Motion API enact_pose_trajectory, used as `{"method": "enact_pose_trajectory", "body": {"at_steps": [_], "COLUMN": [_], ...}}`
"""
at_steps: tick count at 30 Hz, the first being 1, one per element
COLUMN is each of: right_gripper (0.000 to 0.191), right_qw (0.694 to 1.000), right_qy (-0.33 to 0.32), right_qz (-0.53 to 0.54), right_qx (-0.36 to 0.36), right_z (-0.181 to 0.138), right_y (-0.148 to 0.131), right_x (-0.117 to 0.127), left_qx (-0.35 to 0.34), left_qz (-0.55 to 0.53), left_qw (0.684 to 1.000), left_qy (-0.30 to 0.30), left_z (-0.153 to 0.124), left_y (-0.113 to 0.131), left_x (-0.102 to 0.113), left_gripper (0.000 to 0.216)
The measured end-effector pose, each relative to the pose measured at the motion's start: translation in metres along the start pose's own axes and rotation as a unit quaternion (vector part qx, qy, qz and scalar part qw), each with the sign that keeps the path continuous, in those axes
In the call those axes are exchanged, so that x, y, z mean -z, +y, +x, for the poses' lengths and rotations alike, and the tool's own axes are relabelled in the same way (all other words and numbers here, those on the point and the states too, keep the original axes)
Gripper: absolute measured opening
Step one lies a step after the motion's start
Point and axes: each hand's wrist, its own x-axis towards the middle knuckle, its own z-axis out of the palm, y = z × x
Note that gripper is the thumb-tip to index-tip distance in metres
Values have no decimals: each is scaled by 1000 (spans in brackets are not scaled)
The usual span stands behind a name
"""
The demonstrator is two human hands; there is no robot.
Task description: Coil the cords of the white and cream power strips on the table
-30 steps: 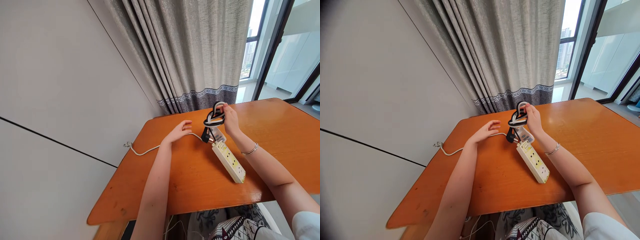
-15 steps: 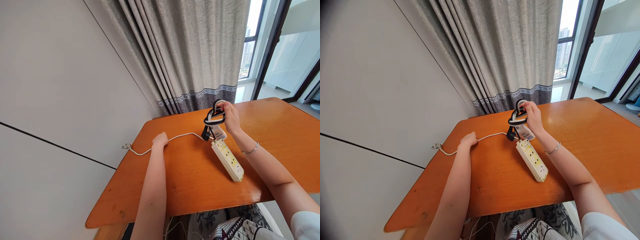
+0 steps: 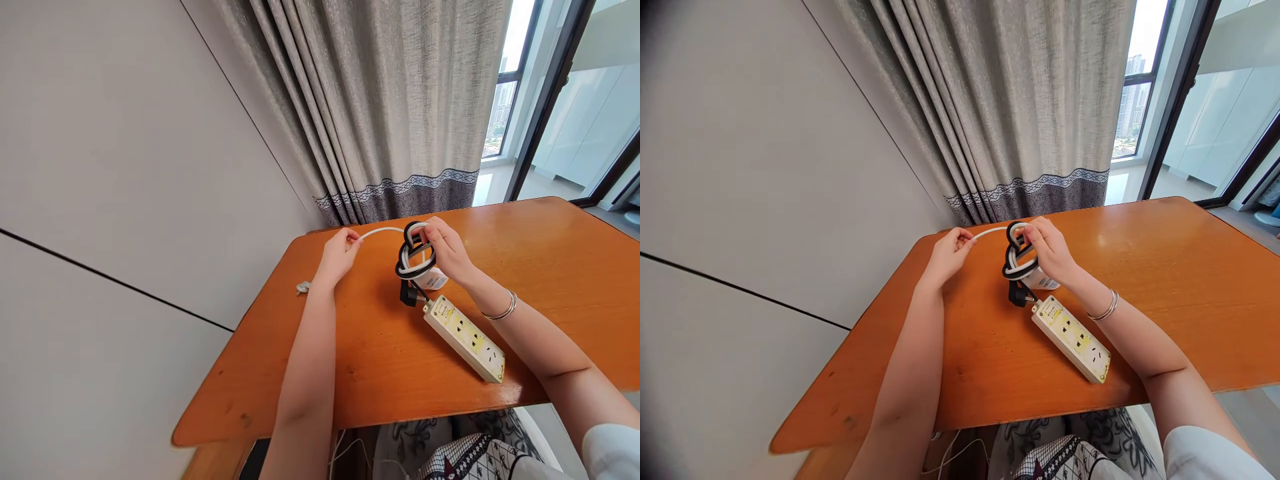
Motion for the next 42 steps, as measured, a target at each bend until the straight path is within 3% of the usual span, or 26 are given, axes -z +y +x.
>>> {"method": "enact_pose_trajectory", "body": {"at_steps": [2,5,11,16,19,21,23,27,32,37,42], "right_gripper": [61,61,58,60,59,58,57,55,57,55,54], "right_qw": [999,996,997,995,977,962,951,933,906,872,885], "right_qy": [-7,-8,-55,93,183,221,242,267,330,399,384], "right_qz": [-43,-71,-46,8,88,133,164,218,245,271,251], "right_qx": [18,50,11,-43,-69,-87,-97,-105,-101,-86,-83], "right_z": [-3,-5,0,11,20,24,25,24,27,31,30], "right_y": [-2,-8,-12,7,19,24,25,21,25,34,46], "right_x": [-1,0,9,15,20,23,25,25,28,32,35], "left_qx": [-48,-99,-86,-79,-122,-123,-113,-78,-90,-66,-53], "left_qz": [-131,-235,-335,-368,-354,-352,-371,-416,-482,-497,-484], "left_qw": [990,967,937,911,899,901,904,896,854,845,856], "left_qy": [-1,-27,-57,-167,-229,-222,-182,-135,-174,-184,-173], "left_z": [-12,-30,-35,-30,-33,-36,-39,-39,-39,-53,-56], "left_y": [26,55,62,56,59,62,64,64,62,69,71], "left_x": [-2,-4,-1,-14,-37,-57,-77,-106,-122,-136,-137], "left_gripper": [14,20,34,51,91,124,137,129,131,122,101]}}
